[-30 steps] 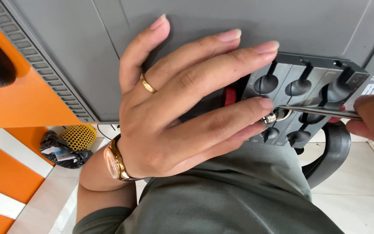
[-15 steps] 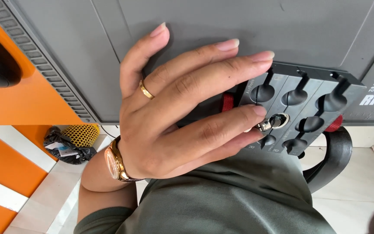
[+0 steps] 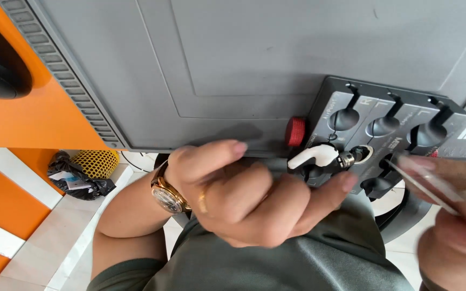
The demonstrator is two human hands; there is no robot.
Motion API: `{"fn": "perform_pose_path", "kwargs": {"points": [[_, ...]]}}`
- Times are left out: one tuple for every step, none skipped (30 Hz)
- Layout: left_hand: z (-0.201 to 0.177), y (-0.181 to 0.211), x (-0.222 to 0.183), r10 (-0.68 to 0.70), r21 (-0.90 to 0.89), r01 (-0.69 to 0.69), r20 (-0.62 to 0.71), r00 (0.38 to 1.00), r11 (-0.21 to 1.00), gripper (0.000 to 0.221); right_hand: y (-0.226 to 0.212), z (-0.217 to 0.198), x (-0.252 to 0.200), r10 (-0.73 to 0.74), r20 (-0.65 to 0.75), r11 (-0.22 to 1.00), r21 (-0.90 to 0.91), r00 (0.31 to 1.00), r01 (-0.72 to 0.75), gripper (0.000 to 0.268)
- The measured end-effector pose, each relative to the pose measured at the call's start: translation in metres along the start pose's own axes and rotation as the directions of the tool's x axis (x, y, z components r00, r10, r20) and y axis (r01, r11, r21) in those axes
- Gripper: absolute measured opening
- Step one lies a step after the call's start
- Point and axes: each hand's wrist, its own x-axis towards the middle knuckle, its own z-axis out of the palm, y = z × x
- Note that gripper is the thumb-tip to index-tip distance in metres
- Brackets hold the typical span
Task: Disassembling an AirPod using a specialized repair jig and tweezers to pry open the casing.
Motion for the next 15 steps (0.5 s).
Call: {"fn": "perform_pose_path", "kwargs": {"points": [[-0.001, -0.004, 0.002, 0.065, 0.018, -0.065, 0.047, 0.997, 0.998, 0.068, 0.005, 0.006, 0.001, -0.057, 0.028, 0.997, 0.044, 0.998, 0.056, 0.061], [-0.001, -0.008, 0.005, 0.13, 0.033, -0.133, 0.094, 0.987, 0.991, 0.07, 0.009, 0.012, 0.004, -0.117, 0.055, 0.99, 0.089, 0.992, 0.112, 0.066], [0.0, -0.012, 0.006, 0.129, 0.036, -0.133, 0.091, 0.987, 0.991, 0.07, 0.009, 0.026, 0.009, -0.119, 0.057, 0.99, 0.086, 0.991, 0.114, 0.066], [0.0, -0.014, 0.006, 0.143, 0.019, -0.145, 0.09, 0.986, 0.989, 0.067, 0.011, 0.04, 0.015, -0.54, 0.262, 0.586, -0.566, 0.8, 0.58, 0.041], [0.0, -0.016, 0.006, 0.157, 0.002, -0.157, 0.089, 0.984, 0.988, 0.065, 0.013, 0.053, 0.02, -0.609, 0.635, -0.28, -0.732, 0.475, 0.621, 0.024], [-0.001, -0.015, 0.006, 0.153, 0.002, -0.154, 0.088, 0.984, 0.988, 0.065, 0.011, 0.053, 0.019, -0.607, 0.636, -0.28, -0.733, 0.477, 0.62, 0.024], [-0.002, -0.015, 0.005, 0.14, 0.002, -0.141, 0.11, 0.984, 0.99, 0.065, 0.009, 0.053, 0.017, -0.582, 0.649, -0.284, -0.727, 0.49, 0.626, 0.028], [-0.003, -0.015, 0.006, 0.127, 0.004, -0.128, 0.131, 0.983, 0.992, 0.065, 0.007, 0.052, 0.016, -0.556, 0.664, -0.29, -0.719, 0.5, 0.632, 0.037], [-0.001, -0.015, 0.004, 0.124, 0.006, -0.126, 0.129, 0.984, 0.992, 0.065, 0.004, 0.058, 0.015, -0.553, 0.666, -0.292, -0.718, 0.5, 0.632, 0.037], [0.001, -0.015, 0.002, 0.121, 0.014, -0.123, 0.086, 0.989, 0.992, 0.068, 0.002, 0.063, 0.014, -0.538, 0.66, -0.295, -0.731, 0.525, 0.616, 0.037], [0.003, -0.015, 0.0, 0.118, 0.022, -0.119, 0.042, 0.992, 0.993, 0.072, -0.001, 0.068, 0.013, -0.522, 0.652, -0.298, -0.743, 0.549, 0.599, 0.038], [0.002, -0.017, 0.0, 0.116, 0.025, -0.117, 0.042, 0.992, 0.993, 0.072, -0.001, 0.069, 0.014, -0.52, 0.655, -0.3, -0.741, 0.549, 0.601, 0.038], [0.002, -0.02, 0.0, 0.148, 0.016, -0.149, 0.035, 0.988, 0.989, 0.074, -0.002, 0.07, 0.015, -0.522, 0.66, -0.313, -0.737, 0.54, 0.598, 0.036], [0.002, -0.022, 0.0, 0.179, 0.005, -0.179, 0.029, 0.983, 0.984, 0.076, -0.002, 0.071, 0.015, -0.525, 0.663, -0.325, -0.735, 0.533, 0.594, 0.035], [0.002, -0.023, 0.0, 0.176, 0.006, -0.176, 0.028, 0.984, 0.984, 0.076, -0.001, 0.07, 0.014, -0.522, 0.664, -0.326, -0.735, 0.535, 0.594, 0.035]]}}
